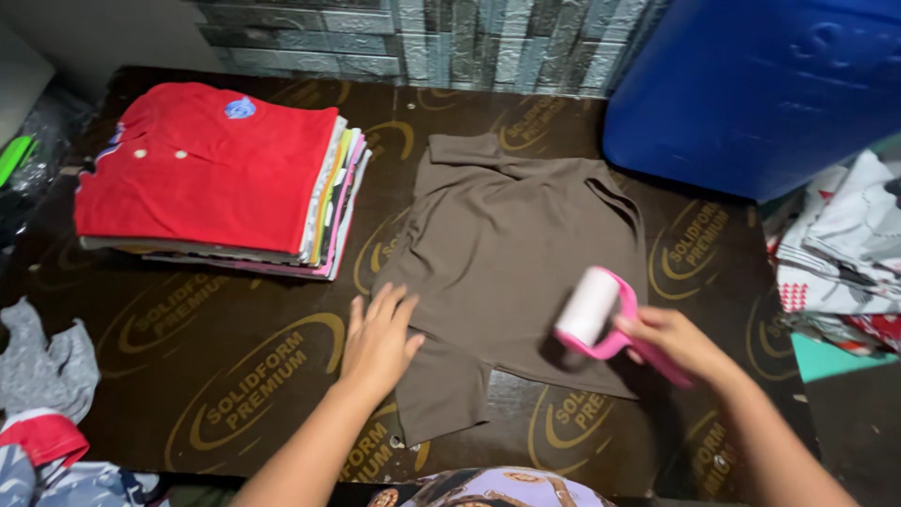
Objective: The person uses a lint roller to remove debris from several shirts, turning them over to clean both sides before placing them on a stack.
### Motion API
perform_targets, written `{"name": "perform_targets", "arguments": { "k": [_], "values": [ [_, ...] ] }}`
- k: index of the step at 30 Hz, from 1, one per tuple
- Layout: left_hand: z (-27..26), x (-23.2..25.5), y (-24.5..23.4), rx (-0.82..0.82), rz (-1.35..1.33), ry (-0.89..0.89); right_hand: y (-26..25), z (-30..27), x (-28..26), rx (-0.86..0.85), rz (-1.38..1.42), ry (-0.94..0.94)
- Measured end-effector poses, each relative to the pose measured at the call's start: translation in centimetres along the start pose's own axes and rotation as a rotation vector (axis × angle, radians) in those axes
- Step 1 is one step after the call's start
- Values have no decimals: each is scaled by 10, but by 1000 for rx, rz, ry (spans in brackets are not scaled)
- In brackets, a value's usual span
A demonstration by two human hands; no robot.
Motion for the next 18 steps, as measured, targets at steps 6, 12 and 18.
{"name": "perform_targets", "arguments": {
  "k": [6,12,18],
  "values": [
    [37,11,18,-199,-58,-59,36,19,4,-36,-41,22],
    [-23,-9,26,-265,-102,-74,52,-23,59,-234,-61,113],
    [-31,-14,2,-29,-157,-86,96,-13,-24,-204,-186,-52]
  ]
}}
Point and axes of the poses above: each hand's wrist, its own z-axis towards the middle knuckle, its own y-axis out of the palm, x = y × z, the point moved 7 cm from there along z, towards the middle knuckle, and after that the axes turned 2 degrees about -y, right-handed, at the moved point
